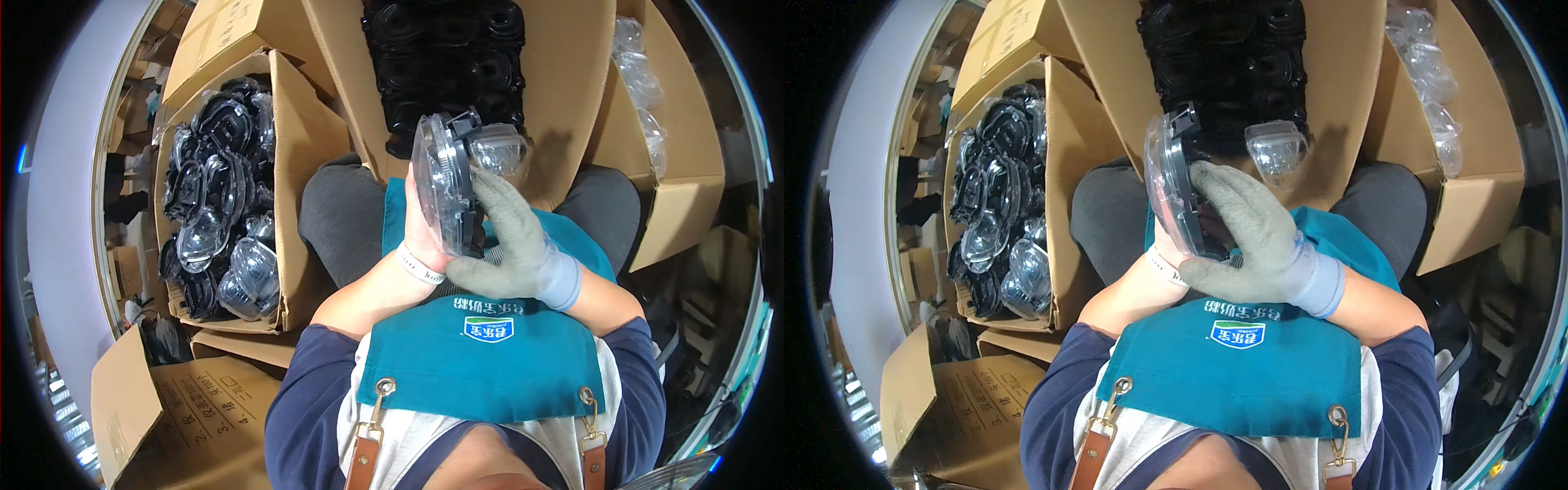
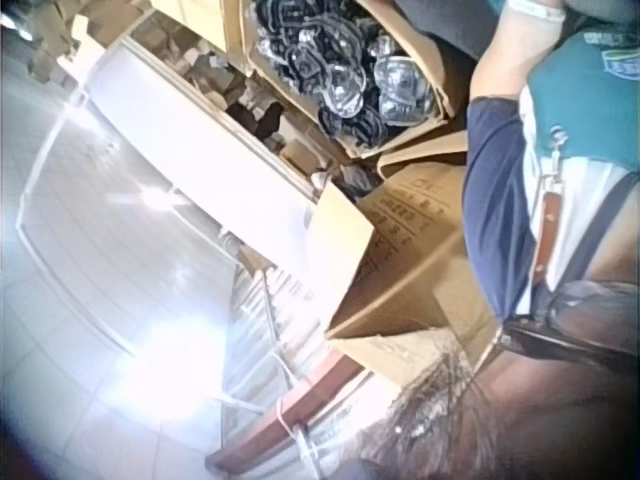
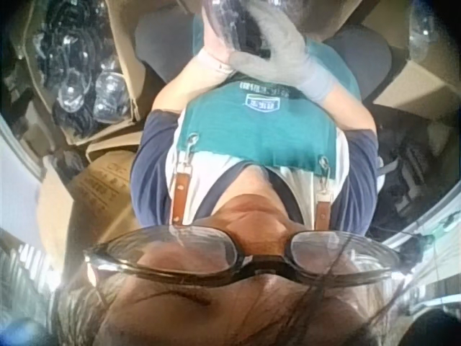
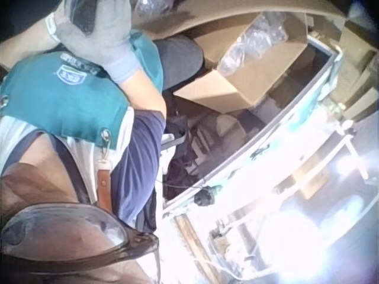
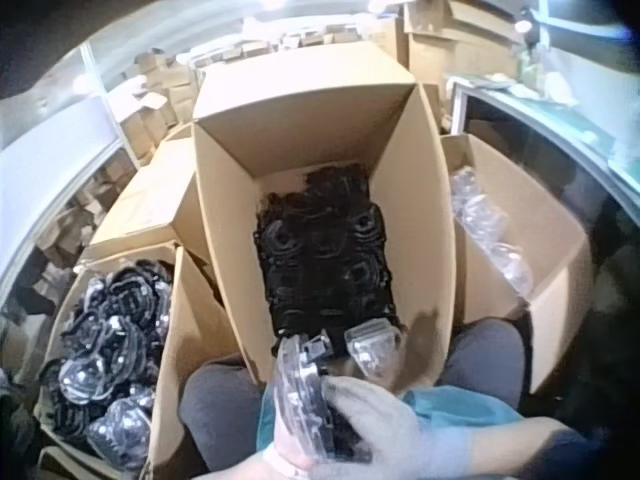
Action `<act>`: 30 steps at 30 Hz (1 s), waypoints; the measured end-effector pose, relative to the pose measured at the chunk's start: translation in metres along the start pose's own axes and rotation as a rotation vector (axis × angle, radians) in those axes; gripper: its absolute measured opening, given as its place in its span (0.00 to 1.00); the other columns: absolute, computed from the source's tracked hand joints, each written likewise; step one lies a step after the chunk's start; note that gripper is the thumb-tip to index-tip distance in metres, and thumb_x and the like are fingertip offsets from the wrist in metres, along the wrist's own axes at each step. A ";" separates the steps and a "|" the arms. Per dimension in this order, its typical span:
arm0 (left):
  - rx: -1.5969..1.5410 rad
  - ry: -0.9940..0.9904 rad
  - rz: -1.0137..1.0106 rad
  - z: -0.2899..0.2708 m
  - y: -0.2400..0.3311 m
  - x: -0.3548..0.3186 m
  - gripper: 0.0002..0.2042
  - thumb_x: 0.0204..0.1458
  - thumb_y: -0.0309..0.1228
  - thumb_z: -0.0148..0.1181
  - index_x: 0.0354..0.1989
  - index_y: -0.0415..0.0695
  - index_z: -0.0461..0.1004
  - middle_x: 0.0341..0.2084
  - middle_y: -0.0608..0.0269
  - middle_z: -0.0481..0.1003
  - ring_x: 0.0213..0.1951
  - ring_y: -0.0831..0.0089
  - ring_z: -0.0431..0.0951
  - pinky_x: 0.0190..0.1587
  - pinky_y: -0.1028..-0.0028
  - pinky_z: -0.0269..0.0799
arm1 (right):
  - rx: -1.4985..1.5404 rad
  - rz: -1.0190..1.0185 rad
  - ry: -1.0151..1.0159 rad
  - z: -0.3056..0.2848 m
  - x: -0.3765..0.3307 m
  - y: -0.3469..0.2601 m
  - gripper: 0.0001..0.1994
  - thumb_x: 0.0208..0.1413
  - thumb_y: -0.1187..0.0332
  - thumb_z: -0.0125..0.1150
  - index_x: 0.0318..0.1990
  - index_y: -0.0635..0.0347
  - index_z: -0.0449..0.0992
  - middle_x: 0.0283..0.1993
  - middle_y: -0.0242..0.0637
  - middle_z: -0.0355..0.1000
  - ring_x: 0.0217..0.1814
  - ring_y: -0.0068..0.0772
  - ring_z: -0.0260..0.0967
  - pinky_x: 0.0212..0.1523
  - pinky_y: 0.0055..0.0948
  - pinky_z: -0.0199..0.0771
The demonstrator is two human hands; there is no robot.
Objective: Packing black plastic components and clear plastic pieces into boxes.
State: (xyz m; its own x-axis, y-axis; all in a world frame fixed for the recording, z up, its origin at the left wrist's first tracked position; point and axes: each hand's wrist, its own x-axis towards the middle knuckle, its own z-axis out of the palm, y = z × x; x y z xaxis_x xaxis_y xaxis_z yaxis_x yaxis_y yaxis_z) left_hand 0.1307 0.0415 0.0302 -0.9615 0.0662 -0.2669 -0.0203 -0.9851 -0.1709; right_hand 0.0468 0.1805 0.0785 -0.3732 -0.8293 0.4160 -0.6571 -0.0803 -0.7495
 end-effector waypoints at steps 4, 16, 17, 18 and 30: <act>0.060 -0.005 0.021 -0.007 -0.006 0.005 0.32 0.57 0.67 0.43 0.48 0.50 0.76 0.43 0.63 0.78 0.44 0.66 0.79 0.47 0.62 0.77 | -0.018 -0.050 0.058 0.005 0.004 -0.003 0.41 0.41 0.56 0.75 0.60 0.71 0.66 0.58 0.58 0.67 0.59 0.57 0.68 0.59 0.45 0.68; 2.657 -0.375 0.885 0.067 0.044 -0.053 0.33 0.27 0.36 0.77 0.49 0.47 0.73 0.49 0.57 0.72 0.56 0.56 0.70 0.57 0.57 0.64 | -0.030 -0.044 -0.375 -0.058 -0.003 0.009 0.28 0.40 0.63 0.68 0.53 0.58 0.74 0.42 0.47 0.74 0.46 0.51 0.72 0.48 0.44 0.71; 2.694 -0.479 0.644 0.071 0.036 -0.056 0.30 0.25 0.34 0.77 0.44 0.47 0.76 0.46 0.58 0.74 0.54 0.55 0.72 0.56 0.56 0.66 | -0.036 -0.041 -0.373 -0.062 -0.007 0.012 0.28 0.40 0.63 0.68 0.53 0.58 0.74 0.42 0.47 0.74 0.46 0.51 0.72 0.48 0.44 0.71; 2.679 -0.563 0.540 0.070 0.023 -0.056 0.28 0.26 0.38 0.78 0.41 0.48 0.76 0.41 0.63 0.76 0.49 0.57 0.74 0.53 0.58 0.67 | 0.053 0.000 -0.569 -0.065 -0.011 0.014 0.27 0.40 0.63 0.68 0.52 0.58 0.74 0.42 0.48 0.74 0.46 0.51 0.72 0.47 0.43 0.72; 2.512 -0.526 0.152 -0.006 -0.019 -0.067 0.16 0.40 0.40 0.72 0.24 0.45 0.71 0.23 0.61 0.70 0.27 0.59 0.74 0.30 0.64 0.71 | -0.241 0.006 -0.470 -0.034 -0.064 0.004 0.23 0.48 0.43 0.65 0.25 0.58 0.80 0.24 0.40 0.75 0.27 0.42 0.75 0.31 0.38 0.73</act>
State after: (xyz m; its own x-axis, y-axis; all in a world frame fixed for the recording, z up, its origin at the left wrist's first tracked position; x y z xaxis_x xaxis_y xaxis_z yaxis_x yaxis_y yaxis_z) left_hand 0.1976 0.0563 0.0456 -0.9338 0.3573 0.0190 0.2618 0.6461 0.7170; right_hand 0.0462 0.2520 0.0665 -0.0797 -0.9923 0.0949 -0.8082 0.0086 -0.5888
